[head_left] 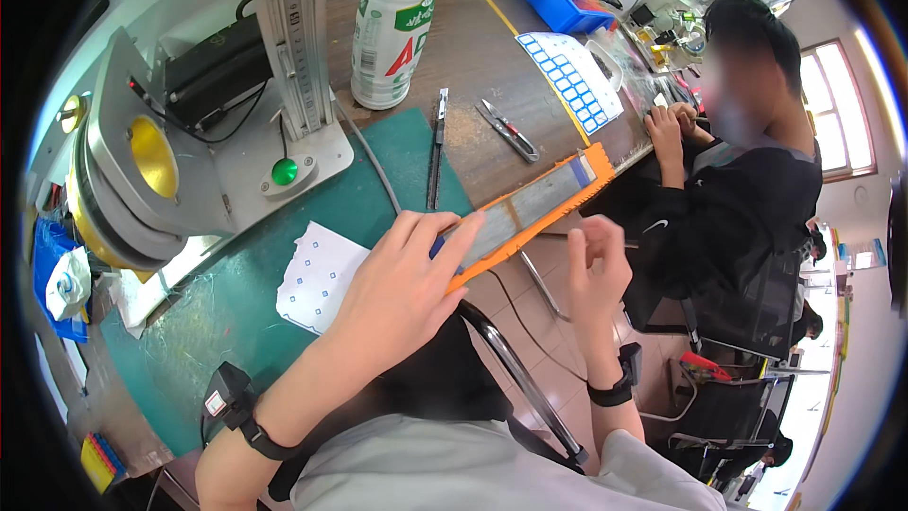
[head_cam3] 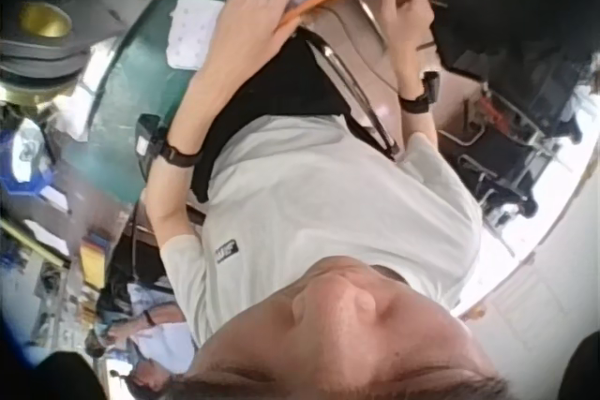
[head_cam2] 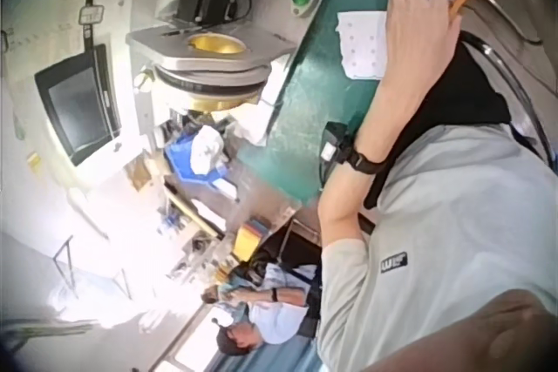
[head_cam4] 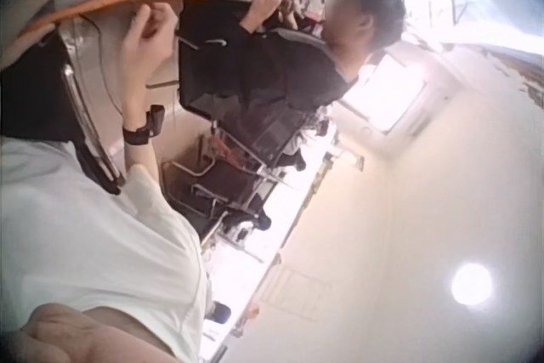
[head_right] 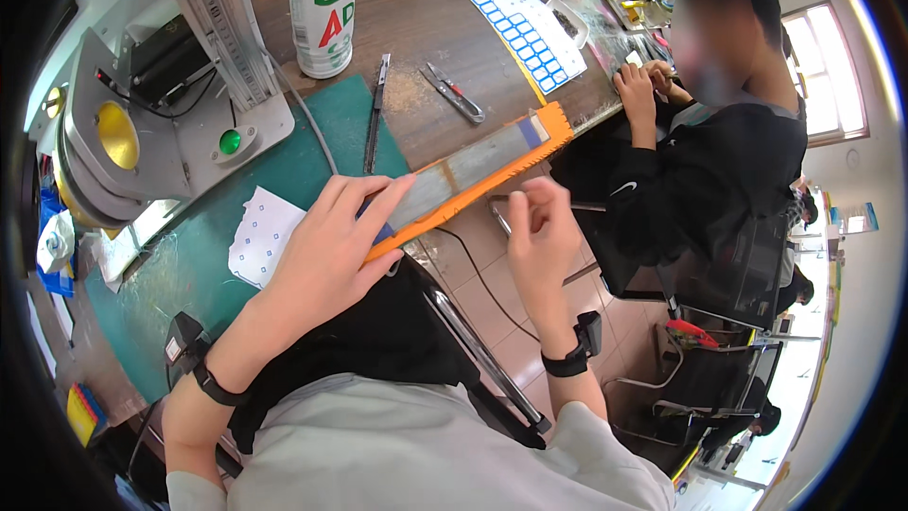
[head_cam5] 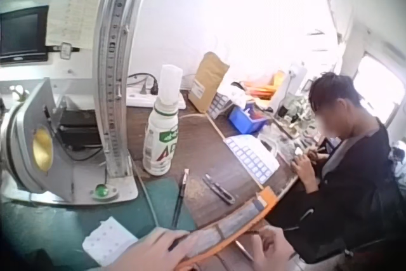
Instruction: Assembling small metal components using glue, tweezers, and a rotating machine at a workstation.
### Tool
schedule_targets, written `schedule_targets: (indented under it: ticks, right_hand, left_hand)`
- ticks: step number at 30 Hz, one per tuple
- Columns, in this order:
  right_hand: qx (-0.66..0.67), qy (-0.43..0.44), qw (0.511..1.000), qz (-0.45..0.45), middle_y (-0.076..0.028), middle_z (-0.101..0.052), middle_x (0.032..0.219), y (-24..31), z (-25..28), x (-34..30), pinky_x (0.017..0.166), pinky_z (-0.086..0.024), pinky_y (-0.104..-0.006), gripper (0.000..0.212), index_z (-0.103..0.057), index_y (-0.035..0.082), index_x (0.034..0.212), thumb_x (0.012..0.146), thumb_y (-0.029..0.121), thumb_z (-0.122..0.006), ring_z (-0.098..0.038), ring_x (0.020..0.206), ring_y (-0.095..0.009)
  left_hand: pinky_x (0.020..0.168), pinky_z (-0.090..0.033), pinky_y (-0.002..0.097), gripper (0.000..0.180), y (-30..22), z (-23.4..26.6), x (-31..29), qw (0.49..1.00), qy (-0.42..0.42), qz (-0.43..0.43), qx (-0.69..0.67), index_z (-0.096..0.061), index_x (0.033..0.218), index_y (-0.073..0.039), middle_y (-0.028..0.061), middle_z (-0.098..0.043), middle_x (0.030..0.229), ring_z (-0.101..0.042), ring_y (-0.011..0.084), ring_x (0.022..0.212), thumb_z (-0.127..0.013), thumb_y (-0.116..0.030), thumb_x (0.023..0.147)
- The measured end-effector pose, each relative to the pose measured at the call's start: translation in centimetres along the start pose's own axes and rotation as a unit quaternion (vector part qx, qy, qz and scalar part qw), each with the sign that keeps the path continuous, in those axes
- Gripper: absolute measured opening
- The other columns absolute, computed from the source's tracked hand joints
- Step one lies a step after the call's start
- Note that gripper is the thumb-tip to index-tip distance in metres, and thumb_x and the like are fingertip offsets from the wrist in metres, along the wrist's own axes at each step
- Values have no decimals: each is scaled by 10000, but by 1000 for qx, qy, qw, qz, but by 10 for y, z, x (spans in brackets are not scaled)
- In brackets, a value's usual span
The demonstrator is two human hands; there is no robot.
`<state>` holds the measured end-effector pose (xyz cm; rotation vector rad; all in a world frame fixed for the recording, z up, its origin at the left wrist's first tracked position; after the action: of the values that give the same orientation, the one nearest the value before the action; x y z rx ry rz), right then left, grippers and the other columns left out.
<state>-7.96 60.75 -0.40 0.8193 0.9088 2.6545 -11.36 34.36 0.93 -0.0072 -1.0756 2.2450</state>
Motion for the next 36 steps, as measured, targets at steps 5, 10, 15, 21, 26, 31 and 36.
schedule_targets:
  ticks: [5,10,15,21,26,31,36]
  right_hand:
    - [60,112,990,67,-44,-675,828,24,-18,-21,598,-453,-262,119,-721,23,995,921,54,-809,-575,656,-108]
    - [149,142,978,20,-54,-704,852,11,-29,-25,610,-482,-259,107,-738,16,978,904,1,-814,-627,690,-129]
    - [119,163,975,91,-49,-708,842,8,-24,-16,612,-496,-264,147,-741,21,977,869,-30,-826,-638,705,-141]
    - [16,144,941,305,-66,-695,819,16,-21,0,607,-520,-307,290,-711,26,982,749,-86,-842,-643,700,-215]
    - [-4,152,927,343,-52,-667,792,19,-22,-6,599,-512,-297,283,-686,1,1003,773,-94,-821,-640,701,-181]
    - [484,211,784,-327,34,-597,757,-19,-34,-16,666,-492,-243,131,-660,-37,1029,931,3,-737,-599,732,-55]
    - [168,462,866,-92,-1,-650,792,6,48,10,667,-497,-254,73,-694,17,863,930,32,-721,-624,746,-64]
  left_hand:
    - [1043,-514,434,832,0,1,-3,1000,-5,-12,15,-469,1564,-49,150,-577,1332,-562,349,1225,-843,-82,822]
    - [1047,-511,435,851,1,0,-2,1000,-8,-10,-1,-454,1564,-22,156,-576,1334,-560,355,1222,-850,-89,813]
    - [1049,-508,439,866,2,0,-1,1000,-7,-4,-2,-441,1561,4,160,-575,1337,-557,360,1221,-858,-99,808]
    - [1044,-506,436,861,4,0,-1,1000,1,-3,-3,-460,1549,-5,154,-576,1334,-555,354,1219,-867,-101,797]
    - [1046,-504,434,846,4,-2,-2,1000,-4,1,-12,-475,1540,-22,140,-578,1335,-556,349,1217,-869,-91,794]
    - [1068,-496,438,829,0,-3,-3,1000,-6,4,-7,-480,1538,-29,141,-574,1368,-551,355,1257,-864,-105,807]
    - [1143,-453,472,824,-31,36,-16,999,-23,-1,34,-507,1526,-41,166,-542,1481,-512,382,1370,-884,-156,802]
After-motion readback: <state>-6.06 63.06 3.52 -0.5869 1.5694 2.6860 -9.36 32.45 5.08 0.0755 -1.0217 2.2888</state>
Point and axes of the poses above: each hand's wrist, its own x-axis towards the middle knuckle, its own z-axis out of the back of the hand, y = z × x, the point moved 3 cm from there along x, towards the middle knuckle
